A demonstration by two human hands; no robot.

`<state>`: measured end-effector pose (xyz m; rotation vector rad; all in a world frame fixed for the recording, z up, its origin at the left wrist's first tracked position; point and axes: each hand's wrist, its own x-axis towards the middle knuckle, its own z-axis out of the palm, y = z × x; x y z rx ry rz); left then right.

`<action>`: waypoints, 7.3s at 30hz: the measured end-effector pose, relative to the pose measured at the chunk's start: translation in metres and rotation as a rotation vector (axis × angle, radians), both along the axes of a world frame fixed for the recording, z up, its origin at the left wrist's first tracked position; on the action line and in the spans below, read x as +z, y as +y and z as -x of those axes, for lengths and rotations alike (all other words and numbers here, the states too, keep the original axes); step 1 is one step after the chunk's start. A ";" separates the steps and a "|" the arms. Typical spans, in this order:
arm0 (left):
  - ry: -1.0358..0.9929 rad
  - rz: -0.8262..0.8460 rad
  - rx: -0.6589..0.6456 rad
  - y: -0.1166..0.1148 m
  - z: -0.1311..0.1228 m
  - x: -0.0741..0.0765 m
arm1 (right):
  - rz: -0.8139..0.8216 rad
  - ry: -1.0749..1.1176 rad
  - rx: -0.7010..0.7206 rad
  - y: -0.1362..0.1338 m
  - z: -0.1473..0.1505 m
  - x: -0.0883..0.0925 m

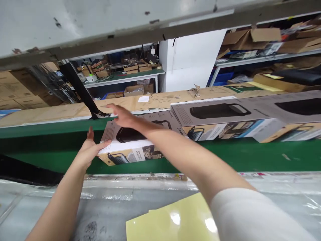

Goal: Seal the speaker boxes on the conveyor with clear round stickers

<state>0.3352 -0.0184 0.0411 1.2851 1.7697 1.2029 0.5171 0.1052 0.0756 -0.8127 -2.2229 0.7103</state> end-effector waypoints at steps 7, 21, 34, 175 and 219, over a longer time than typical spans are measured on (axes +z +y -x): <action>0.681 -0.151 -0.318 0.103 -0.064 0.027 | 0.228 0.120 -0.104 0.032 -0.105 0.008; 0.675 -0.039 -0.273 0.138 -0.079 0.004 | 0.393 -0.046 -0.111 0.048 -0.081 0.001; 0.437 -0.096 -0.252 0.139 -0.066 0.002 | 0.382 0.060 -0.084 0.056 -0.072 0.001; 0.642 0.130 -0.959 -0.201 -0.120 -0.072 | -0.136 -0.553 0.138 -0.314 -0.168 -0.104; 0.674 0.192 -0.906 -0.200 -0.126 -0.069 | 0.189 -0.333 0.149 -0.305 -0.166 -0.116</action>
